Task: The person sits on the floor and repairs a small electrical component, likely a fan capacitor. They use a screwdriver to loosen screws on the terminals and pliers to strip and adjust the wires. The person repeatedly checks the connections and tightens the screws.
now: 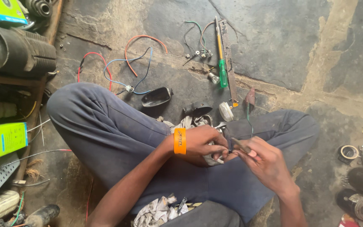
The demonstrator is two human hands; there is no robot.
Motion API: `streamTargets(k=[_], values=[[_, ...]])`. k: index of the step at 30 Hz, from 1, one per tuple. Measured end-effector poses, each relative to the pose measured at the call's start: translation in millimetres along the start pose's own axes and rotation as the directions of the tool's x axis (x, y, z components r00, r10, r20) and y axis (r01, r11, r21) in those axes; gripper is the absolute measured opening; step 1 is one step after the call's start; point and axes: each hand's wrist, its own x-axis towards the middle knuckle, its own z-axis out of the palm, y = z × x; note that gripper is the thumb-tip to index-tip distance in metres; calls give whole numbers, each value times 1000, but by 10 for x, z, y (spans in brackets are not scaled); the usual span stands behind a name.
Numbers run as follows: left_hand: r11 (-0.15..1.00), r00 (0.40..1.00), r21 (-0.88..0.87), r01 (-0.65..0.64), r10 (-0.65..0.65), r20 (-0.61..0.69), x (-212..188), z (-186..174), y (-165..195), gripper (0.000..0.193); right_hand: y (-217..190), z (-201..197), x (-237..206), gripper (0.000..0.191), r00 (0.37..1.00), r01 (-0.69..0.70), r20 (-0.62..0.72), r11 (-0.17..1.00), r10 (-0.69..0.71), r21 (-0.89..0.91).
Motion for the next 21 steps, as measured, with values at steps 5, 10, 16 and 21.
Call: streamTargets(k=[5,10,16,21], values=[[946,932,307,-100,197,-304,-86,16,86,22,141,65,69,18,995,-27,91,998,32,-49],[981,953,-85,-176,148,-264,-150,-130,193,21,439,371,62,11,989,-109,-41,897,140,428],[939,916,-158,-306,245,-318,-148,-163,340,19,621,965,39,20,986,132,-150,218,72,967],[932,948,-294,-213,125,-291,-136,-163,357,17,625,1054,23,21,978,115,-132,107,163,988]])
